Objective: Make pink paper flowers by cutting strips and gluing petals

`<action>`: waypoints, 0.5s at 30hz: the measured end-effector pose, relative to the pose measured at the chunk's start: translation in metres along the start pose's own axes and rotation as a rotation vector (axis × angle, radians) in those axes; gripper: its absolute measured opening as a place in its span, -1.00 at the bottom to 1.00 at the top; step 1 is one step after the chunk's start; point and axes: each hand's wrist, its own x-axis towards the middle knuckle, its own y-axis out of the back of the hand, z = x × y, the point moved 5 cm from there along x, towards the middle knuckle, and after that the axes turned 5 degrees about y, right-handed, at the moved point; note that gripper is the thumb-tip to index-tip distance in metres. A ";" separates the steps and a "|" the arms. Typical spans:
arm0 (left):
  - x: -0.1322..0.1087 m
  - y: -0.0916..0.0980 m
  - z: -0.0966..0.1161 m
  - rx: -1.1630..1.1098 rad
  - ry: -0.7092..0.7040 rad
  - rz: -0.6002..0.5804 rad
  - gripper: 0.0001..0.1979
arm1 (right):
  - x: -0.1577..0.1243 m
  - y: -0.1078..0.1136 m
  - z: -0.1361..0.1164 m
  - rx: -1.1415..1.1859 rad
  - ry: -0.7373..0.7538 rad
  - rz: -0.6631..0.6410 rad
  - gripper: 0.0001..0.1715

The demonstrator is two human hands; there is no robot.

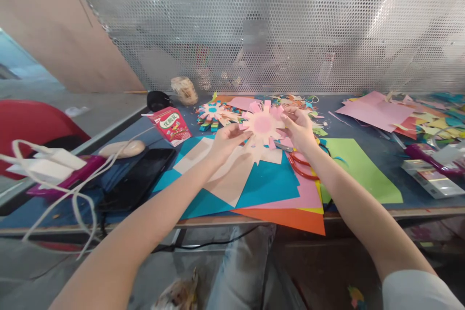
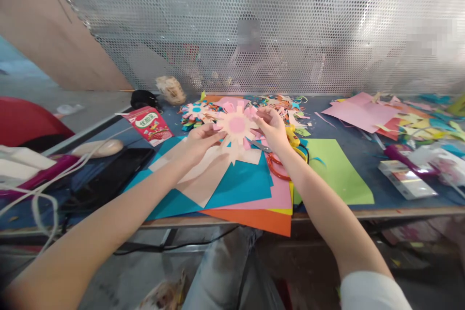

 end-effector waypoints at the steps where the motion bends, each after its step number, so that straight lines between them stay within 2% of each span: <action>1: 0.000 0.001 0.000 -0.001 0.000 0.008 -0.64 | 0.000 -0.001 0.001 -0.007 0.009 -0.014 -0.48; 6: -0.001 0.000 -0.002 0.026 -0.017 0.020 -0.62 | 0.001 -0.004 0.011 -0.199 0.023 -0.079 -0.33; 10: 0.004 0.004 0.000 0.076 -0.033 0.002 -0.59 | 0.003 0.002 0.019 -0.372 0.014 -0.071 -0.37; 12: 0.010 0.010 0.001 0.117 -0.044 -0.018 -0.55 | 0.006 0.009 0.019 -0.431 0.048 -0.036 -0.39; 15: 0.017 0.018 0.003 0.289 -0.149 -0.025 -0.53 | 0.012 0.025 0.013 -0.500 0.156 0.118 -0.44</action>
